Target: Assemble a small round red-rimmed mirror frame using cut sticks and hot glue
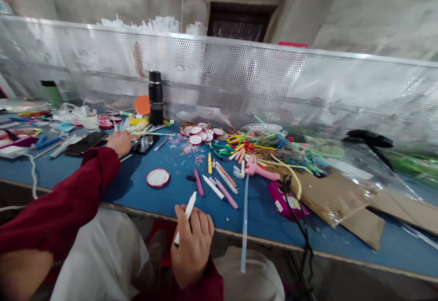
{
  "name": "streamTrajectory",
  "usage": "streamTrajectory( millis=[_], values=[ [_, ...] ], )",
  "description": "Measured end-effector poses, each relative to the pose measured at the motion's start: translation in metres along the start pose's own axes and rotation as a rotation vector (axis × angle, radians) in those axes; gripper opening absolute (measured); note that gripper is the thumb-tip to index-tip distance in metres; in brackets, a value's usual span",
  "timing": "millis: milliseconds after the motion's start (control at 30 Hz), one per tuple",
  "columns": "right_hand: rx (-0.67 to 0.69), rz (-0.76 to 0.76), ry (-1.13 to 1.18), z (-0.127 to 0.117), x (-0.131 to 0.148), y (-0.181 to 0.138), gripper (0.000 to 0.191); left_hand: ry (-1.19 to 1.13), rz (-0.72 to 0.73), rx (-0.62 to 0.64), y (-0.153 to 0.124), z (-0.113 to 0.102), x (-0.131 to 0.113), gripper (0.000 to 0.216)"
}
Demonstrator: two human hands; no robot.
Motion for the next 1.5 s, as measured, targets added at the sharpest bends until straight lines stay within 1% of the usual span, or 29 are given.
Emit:
streamTrajectory(
  millis=[200, 367, 500, 667, 833, 967, 1167, 1333, 1433, 1500],
  values=[
    [0.055, -0.038, 0.022, -0.003, -0.001, -0.003, 0.042, 0.025, -0.014, -0.010, 0.007, 0.008, 0.002, 0.042],
    [0.034, -0.040, 0.020, -0.001, -0.001, -0.004, 0.041, 0.041, -0.050, -0.073, 0.007, 0.005, 0.009, 0.035],
    [0.028, -0.049, 0.000, -0.001, -0.002, -0.003, 0.041, 0.061, -0.086, -0.138, 0.008, 0.005, 0.010, 0.038],
    [0.025, -0.052, 0.004, -0.002, -0.002, -0.002, 0.039, 0.079, -0.083, -0.137, 0.008, 0.010, 0.006, 0.039],
    [0.031, -0.041, 0.011, -0.002, -0.001, -0.003, 0.037, 0.094, -0.174, -0.110, 0.009, 0.010, 0.007, 0.040],
    [0.041, -0.037, 0.015, -0.003, 0.000, -0.002, 0.037, 0.087, -0.190, -0.116, 0.004, 0.003, 0.003, 0.040],
    [0.040, -0.015, 0.020, -0.006, 0.002, 0.000, 0.036, 0.044, -0.173, -0.078, -0.009, -0.013, -0.004, 0.041],
    [0.055, -0.006, 0.025, -0.005, 0.002, 0.000, 0.037, 0.053, -0.183, -0.067, -0.013, -0.015, -0.007, 0.041],
    [0.069, 0.002, 0.031, -0.006, 0.002, 0.001, 0.037, 0.044, -0.186, -0.047, -0.015, -0.019, -0.006, 0.040],
    [0.084, 0.015, 0.040, -0.008, 0.003, 0.002, 0.037, 0.041, -0.215, -0.043, -0.016, -0.028, -0.002, 0.040]
  ],
)
Point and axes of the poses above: each hand's wrist, its own y-axis towards the middle knuckle, its own z-axis out of the palm, x = y × z, the point moved 2 cm from there along y, towards the middle knuckle, and after that the axes turned 12 degrees about -y, right-handed, at the moved point
